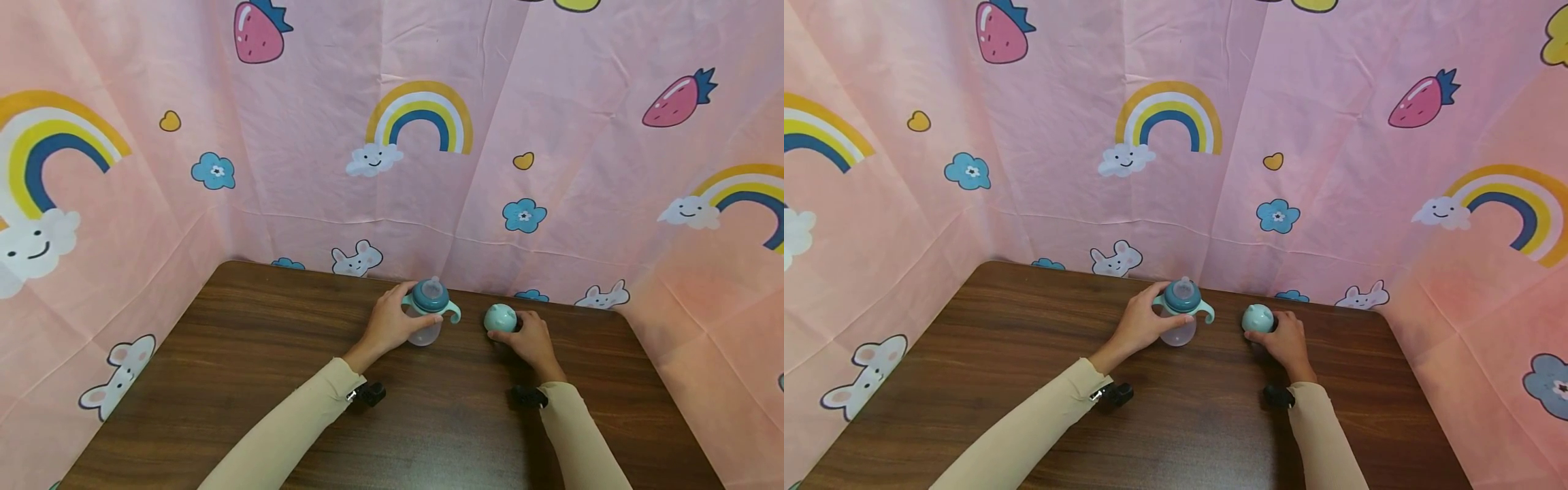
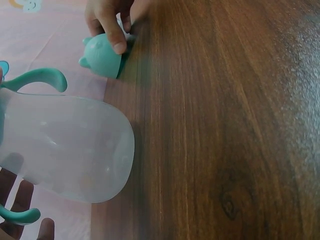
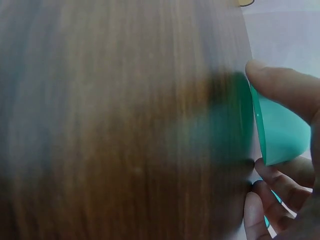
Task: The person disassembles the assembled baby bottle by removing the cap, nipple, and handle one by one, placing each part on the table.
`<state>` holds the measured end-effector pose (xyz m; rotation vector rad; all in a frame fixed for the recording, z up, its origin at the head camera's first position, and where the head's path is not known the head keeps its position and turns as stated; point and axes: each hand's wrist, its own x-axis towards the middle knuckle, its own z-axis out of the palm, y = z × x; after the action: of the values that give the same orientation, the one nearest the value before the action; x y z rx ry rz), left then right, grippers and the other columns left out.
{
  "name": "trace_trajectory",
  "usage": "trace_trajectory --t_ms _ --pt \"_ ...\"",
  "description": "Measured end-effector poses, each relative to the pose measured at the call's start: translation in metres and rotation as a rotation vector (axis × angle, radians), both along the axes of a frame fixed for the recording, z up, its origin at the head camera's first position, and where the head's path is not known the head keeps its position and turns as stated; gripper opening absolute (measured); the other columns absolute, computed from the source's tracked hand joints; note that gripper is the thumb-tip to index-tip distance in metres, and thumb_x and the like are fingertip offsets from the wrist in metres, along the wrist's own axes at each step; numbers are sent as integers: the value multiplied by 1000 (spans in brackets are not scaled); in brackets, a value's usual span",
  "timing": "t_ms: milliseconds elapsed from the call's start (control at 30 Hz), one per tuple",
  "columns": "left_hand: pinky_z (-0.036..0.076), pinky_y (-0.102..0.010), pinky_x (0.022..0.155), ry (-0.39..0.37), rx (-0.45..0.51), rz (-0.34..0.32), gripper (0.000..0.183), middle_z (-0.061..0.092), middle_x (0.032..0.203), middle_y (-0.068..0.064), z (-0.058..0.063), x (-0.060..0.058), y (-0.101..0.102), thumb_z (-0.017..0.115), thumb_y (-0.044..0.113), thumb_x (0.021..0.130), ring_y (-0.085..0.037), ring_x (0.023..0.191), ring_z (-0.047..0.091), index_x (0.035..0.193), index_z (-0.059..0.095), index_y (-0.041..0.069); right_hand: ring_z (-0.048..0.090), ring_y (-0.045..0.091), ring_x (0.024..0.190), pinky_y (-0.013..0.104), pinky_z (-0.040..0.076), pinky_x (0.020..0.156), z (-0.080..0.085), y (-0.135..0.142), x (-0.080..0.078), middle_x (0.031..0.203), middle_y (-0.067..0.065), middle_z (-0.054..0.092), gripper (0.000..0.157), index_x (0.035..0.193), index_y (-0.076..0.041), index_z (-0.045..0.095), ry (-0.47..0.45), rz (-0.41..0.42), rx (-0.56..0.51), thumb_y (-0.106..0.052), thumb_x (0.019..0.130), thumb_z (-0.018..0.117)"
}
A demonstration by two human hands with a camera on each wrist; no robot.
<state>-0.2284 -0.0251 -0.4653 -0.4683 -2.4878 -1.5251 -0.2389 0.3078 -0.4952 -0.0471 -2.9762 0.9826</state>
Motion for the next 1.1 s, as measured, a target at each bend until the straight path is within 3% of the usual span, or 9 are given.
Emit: trace_trajectory --t_ms 1100 --pt "50 -60 108 -3 -1 -1 79 70 143 -8 0 0 1 95 44 87 -35 132 62 150 64 9 42 57 138 71 42 111 0 0 1 149 37 50 87 147 16 55 -13 5 25 -38 89 91"
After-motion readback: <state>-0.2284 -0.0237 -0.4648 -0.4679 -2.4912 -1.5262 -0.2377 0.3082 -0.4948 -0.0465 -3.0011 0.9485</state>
